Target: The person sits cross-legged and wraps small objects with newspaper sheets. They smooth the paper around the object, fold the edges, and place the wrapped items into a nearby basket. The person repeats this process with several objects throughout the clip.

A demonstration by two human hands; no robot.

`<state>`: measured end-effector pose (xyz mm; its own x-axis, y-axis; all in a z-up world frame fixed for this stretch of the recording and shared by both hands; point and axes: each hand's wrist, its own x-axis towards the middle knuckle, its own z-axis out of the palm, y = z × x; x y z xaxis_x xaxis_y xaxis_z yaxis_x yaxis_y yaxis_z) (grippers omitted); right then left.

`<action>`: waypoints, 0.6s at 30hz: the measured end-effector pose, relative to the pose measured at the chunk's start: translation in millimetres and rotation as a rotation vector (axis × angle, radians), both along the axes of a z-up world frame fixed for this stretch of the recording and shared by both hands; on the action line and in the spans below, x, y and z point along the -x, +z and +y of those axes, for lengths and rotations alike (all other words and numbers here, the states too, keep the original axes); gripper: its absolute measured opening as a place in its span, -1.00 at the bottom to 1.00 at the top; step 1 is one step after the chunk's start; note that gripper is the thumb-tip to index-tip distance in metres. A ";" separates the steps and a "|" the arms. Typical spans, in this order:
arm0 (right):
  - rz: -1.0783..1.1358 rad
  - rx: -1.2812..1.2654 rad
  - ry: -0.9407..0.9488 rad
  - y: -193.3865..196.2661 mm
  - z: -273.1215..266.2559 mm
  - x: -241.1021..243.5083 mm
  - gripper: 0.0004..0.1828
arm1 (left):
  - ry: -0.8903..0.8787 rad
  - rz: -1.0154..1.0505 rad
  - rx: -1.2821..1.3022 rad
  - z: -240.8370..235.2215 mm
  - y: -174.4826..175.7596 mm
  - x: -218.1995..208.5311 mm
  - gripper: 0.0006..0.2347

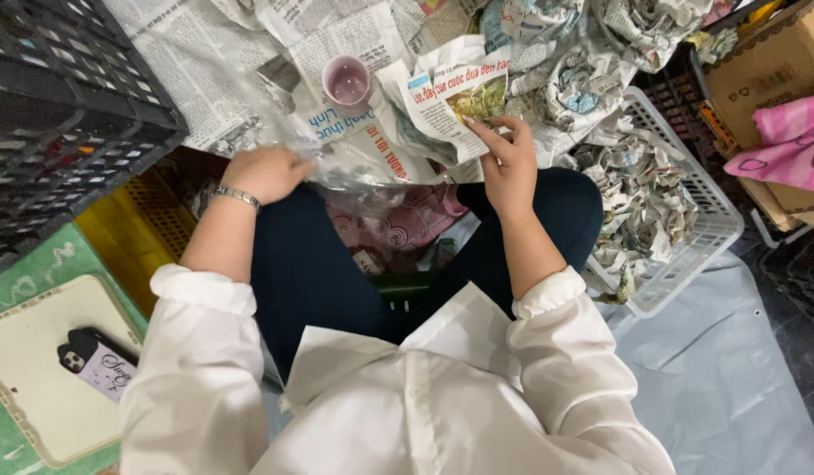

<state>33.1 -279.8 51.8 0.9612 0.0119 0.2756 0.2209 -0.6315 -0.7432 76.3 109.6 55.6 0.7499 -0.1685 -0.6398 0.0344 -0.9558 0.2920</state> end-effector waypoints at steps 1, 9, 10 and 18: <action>-0.006 -0.030 -0.001 -1.6 -1.1 0.4 -0.39 | 0.012 -0.065 -0.021 -4.4 5.6 0.2 -0.55; 0.044 -0.081 0.016 -4.4 -8.8 3.2 -0.33 | 0.303 -0.622 -0.121 -49.5 48.1 62.8 -0.68; 0.049 -0.101 0.037 -5.5 -8.3 2.5 -0.31 | 0.320 -0.654 -0.115 -55.1 52.1 69.6 -0.60; 0.388 -0.113 0.409 -15.9 -32.1 -5.7 -0.42 | -0.239 -0.913 0.081 -104.3 30.5 67.3 -0.47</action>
